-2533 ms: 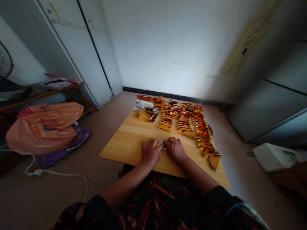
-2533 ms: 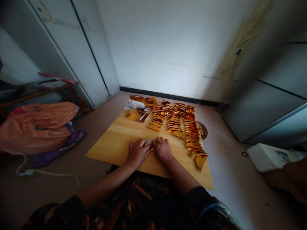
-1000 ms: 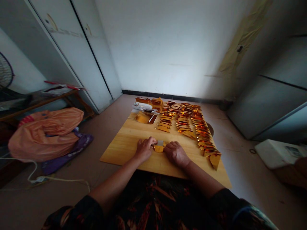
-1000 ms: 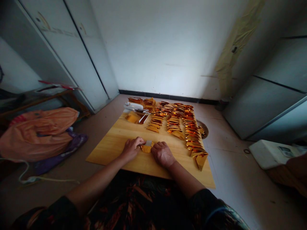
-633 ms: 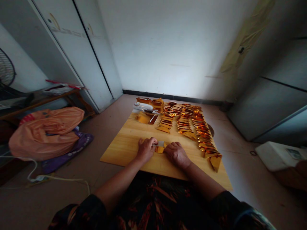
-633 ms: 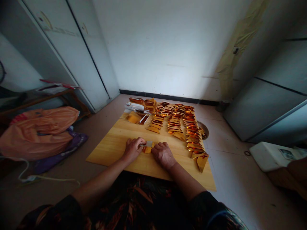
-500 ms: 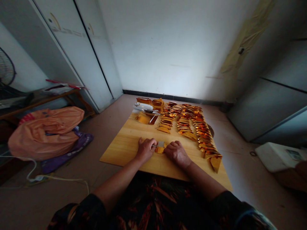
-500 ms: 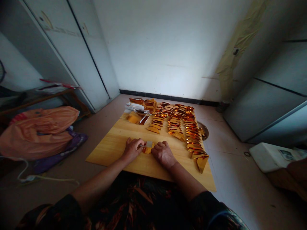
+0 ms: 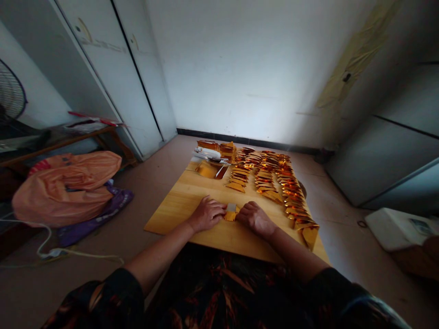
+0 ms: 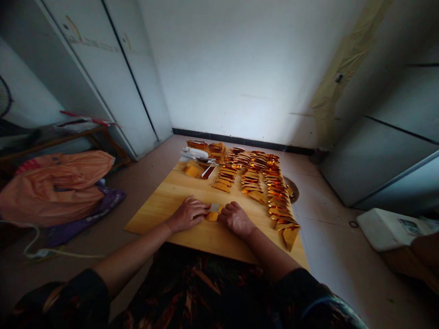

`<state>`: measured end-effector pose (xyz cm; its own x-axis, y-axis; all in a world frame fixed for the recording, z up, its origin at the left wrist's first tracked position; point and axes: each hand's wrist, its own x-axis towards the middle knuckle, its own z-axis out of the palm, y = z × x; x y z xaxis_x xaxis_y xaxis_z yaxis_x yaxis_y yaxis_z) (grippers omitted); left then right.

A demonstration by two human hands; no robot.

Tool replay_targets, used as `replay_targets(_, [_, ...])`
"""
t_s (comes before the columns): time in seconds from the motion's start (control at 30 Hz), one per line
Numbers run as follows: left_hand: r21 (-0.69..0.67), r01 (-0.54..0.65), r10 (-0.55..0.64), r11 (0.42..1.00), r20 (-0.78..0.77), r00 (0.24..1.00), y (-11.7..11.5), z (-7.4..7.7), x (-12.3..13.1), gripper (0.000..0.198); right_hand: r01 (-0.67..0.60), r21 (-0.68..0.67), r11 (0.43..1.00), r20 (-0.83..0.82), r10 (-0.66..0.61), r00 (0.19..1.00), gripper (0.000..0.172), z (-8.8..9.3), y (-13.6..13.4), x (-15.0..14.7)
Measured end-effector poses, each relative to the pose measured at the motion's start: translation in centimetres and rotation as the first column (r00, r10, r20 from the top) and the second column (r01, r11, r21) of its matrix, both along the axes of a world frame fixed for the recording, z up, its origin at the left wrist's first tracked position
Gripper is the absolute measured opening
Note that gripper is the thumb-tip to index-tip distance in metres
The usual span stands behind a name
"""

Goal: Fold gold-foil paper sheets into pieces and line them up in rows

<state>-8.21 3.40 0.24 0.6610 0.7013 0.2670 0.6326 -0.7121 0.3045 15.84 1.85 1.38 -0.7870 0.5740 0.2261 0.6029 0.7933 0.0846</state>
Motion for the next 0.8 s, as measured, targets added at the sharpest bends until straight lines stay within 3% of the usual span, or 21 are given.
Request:
replay_targets(0.2, [-0.05,0.039,-0.04,0.998,-0.003,0.999,1.0,-0.2,-0.3,0.017,-0.053,-0.061,0.997,0.115,0.06,0.992,0.025,-0.3,1.4,0.1])
replay_targets(0.47, [-0.011,0.09,-0.09,0.996,-0.035,0.995,1.2,-0.8,-0.2,0.023,-0.137,-0.012,0.99,0.147,0.137,0.98,0.023,0.5,1.2,0.2])
replay_targets(0.6, [0.053,0.104,-0.102,0.993,-0.039,0.994,1.3,-1.3,-0.1,0.026,-0.164,-0.004,0.986,0.128,0.163,0.978,0.023,0.3,1.4,0.2])
replay_targets(0.8, [0.223,0.134,-0.147,0.965,0.041,0.988,1.7,-1.8,0.3,0.027,-0.08,0.056,0.995,0.02,0.079,0.997,0.025,-0.3,0.6,0.2])
